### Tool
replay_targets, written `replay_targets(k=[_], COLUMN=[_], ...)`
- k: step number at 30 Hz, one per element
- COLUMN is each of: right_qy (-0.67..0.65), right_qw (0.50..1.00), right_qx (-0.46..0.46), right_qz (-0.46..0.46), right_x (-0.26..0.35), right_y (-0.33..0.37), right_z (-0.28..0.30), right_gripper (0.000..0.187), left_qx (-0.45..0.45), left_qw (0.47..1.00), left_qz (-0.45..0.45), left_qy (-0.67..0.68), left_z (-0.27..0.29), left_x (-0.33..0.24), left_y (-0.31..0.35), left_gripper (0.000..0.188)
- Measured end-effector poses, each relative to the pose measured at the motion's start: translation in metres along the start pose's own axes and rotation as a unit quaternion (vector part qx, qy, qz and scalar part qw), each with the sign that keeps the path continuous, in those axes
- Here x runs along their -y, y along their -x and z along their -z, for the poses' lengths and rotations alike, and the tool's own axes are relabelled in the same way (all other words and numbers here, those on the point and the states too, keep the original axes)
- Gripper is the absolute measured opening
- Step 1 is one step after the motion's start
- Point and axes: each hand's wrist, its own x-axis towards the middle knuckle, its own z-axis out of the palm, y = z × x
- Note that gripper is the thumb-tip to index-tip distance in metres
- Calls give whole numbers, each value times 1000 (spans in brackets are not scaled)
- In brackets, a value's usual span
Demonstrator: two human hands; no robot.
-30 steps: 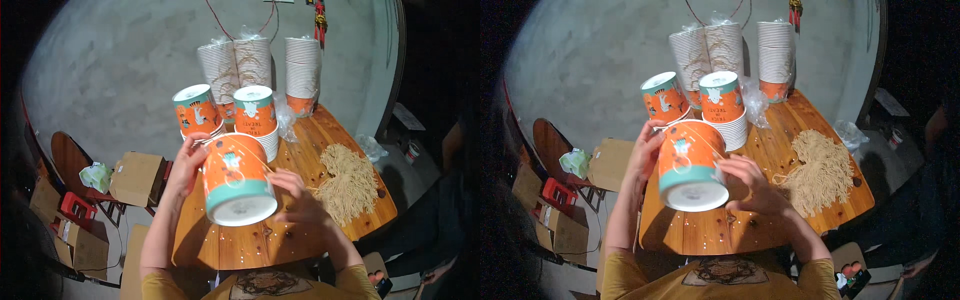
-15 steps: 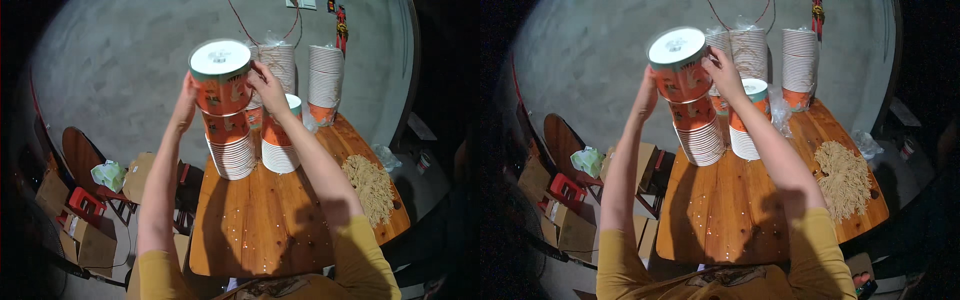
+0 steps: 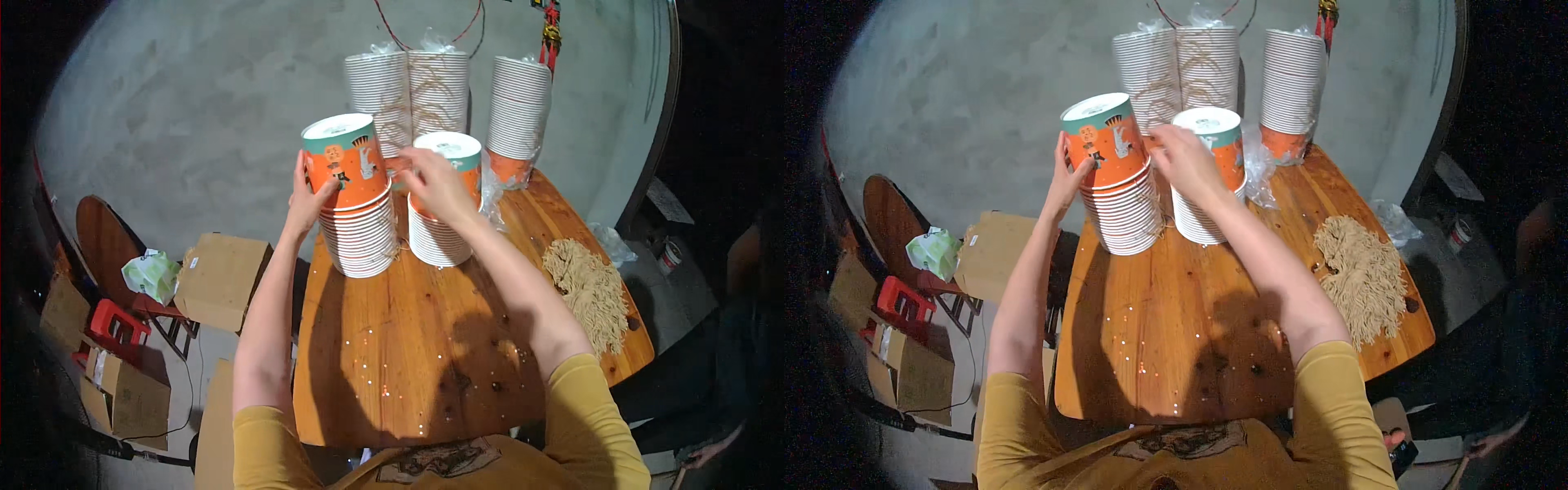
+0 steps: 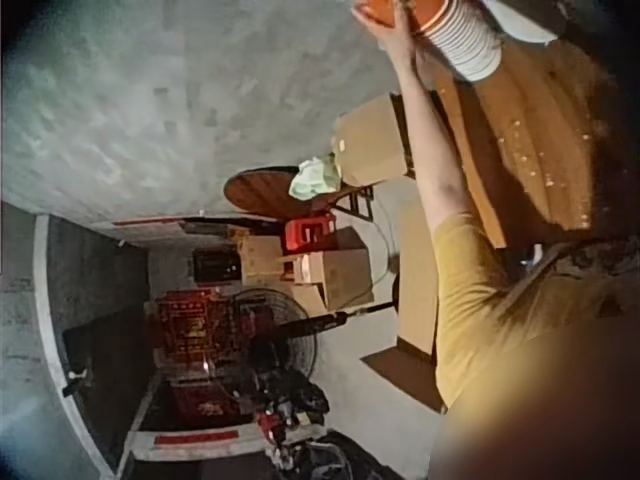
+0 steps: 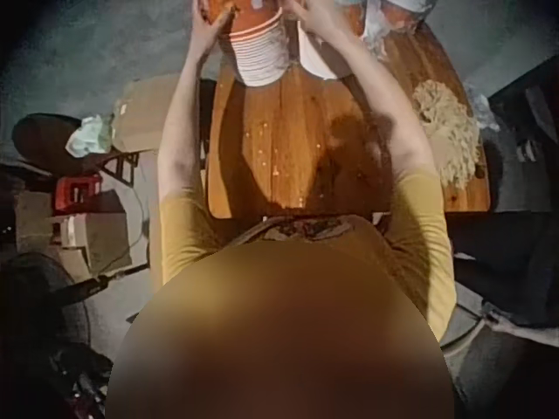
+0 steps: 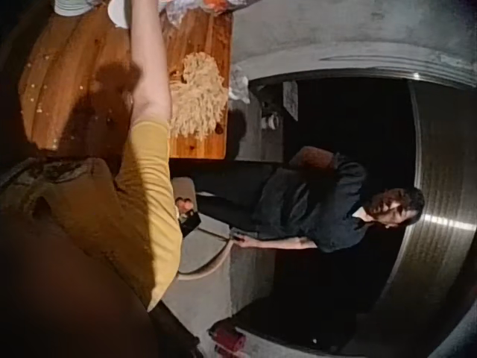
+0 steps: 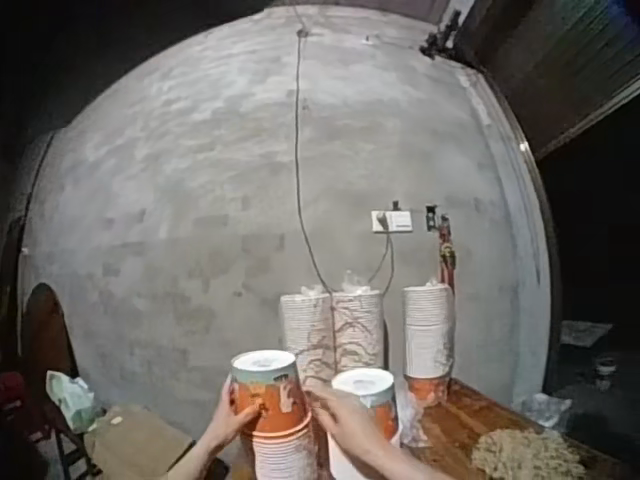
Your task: Threading and tying thin strings through the pre-punched holes of festive paper cups.
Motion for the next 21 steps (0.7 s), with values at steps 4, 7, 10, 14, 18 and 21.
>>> replay_targets(k=[4, 7, 10, 14, 18, 21], right_qy=[200, 199, 155, 164, 199, 186], right_qw=[976, 979, 984, 973, 972, 976], right_qx=[-74, 5, 8, 73, 71, 58], right_qz=[46, -36, -92, -145, -105, -98], right_x=[-18, -42, -47, -48, -54, -50], right_y=[8, 11, 4, 0, 2, -3], right_z=[45, 59, 62, 57, 63, 57], right_gripper=[28, 19, 14, 17, 16, 15], left_qx=[-4, -119, -88, 71, 185, 142], left_qw=[998, 986, 990, 987, 962, 956], left_qz=[9, 24, 40, 84, 71, 40], left_qy=[-58, -115, -103, -115, -188, -253], left_z=[-7, -26, -37, -42, -24, -13], left_x=[1, -7, -21, -53, -129, -156], left_y=[44, 90, 145, 220, 275, 313], left_gripper=[88, 73, 67, 45, 43, 43])
